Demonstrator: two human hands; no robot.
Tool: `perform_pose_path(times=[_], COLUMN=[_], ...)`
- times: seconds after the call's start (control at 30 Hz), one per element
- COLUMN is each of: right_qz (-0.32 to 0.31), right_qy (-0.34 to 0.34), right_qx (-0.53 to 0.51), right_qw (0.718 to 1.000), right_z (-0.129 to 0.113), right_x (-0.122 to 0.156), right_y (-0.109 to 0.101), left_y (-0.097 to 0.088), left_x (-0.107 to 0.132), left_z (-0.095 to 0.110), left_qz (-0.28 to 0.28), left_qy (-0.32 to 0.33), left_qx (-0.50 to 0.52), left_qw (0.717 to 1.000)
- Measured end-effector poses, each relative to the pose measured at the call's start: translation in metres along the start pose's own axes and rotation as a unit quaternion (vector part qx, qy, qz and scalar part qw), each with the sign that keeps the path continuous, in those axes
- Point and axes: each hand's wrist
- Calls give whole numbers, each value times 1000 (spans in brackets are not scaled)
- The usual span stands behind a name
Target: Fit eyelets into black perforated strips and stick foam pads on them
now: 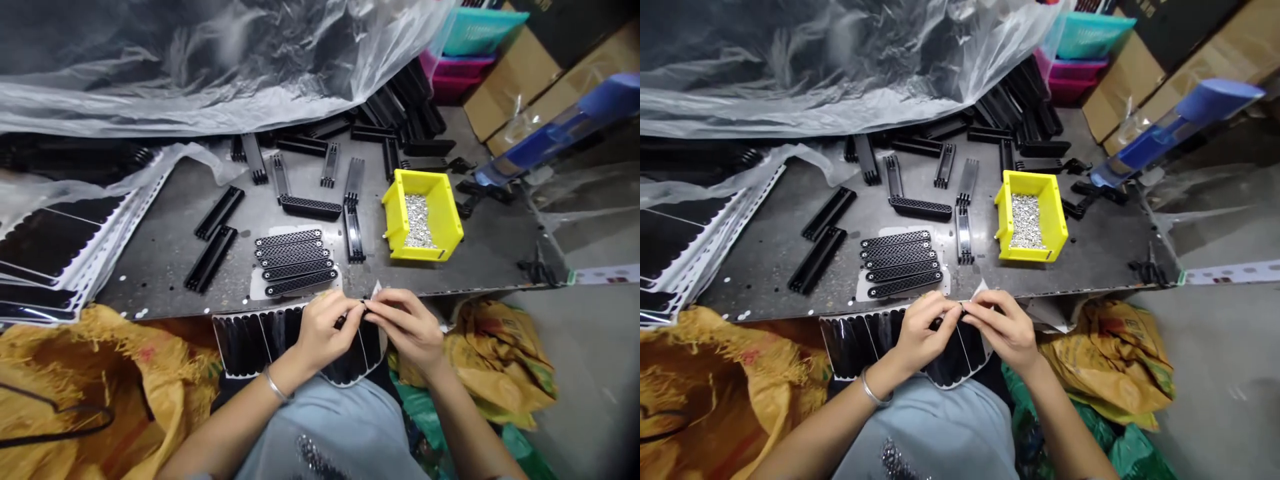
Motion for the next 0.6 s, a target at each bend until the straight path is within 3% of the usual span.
perform_pose_path(times=[0.13,0.27,0.37,0.47,0.53,0.6], right_qz=[-36,-21,3,-24,9,100], right_qy=[-8,61,55,103,174,226], right_qx=[29,37,31,-21,-99,-171], right_qw=[999,997,998,994,980,954], right_z=[2,5,5,0,-5,-11], right_x=[6,8,5,3,-2,-11], right_y=[-9,-2,3,-12,-31,-43], left_y=[2,5,7,10,13,14], left_x=[2,0,0,0,0,0], left_z=[-2,-2,-2,-6,-10,-13], left_qz=[46,37,25,26,31,33], left_qy=[-6,8,-19,-11,23,71], left_qx=[-19,-33,-31,-56,-97,-141], left_qw=[999,999,999,998,995,987])
Point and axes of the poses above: each hand's wrist, its own x-axis away from the middle knuckle, its own y-axis out of the palm, z = x × y, and after that the axes turned 8 degrees about z, right-handed
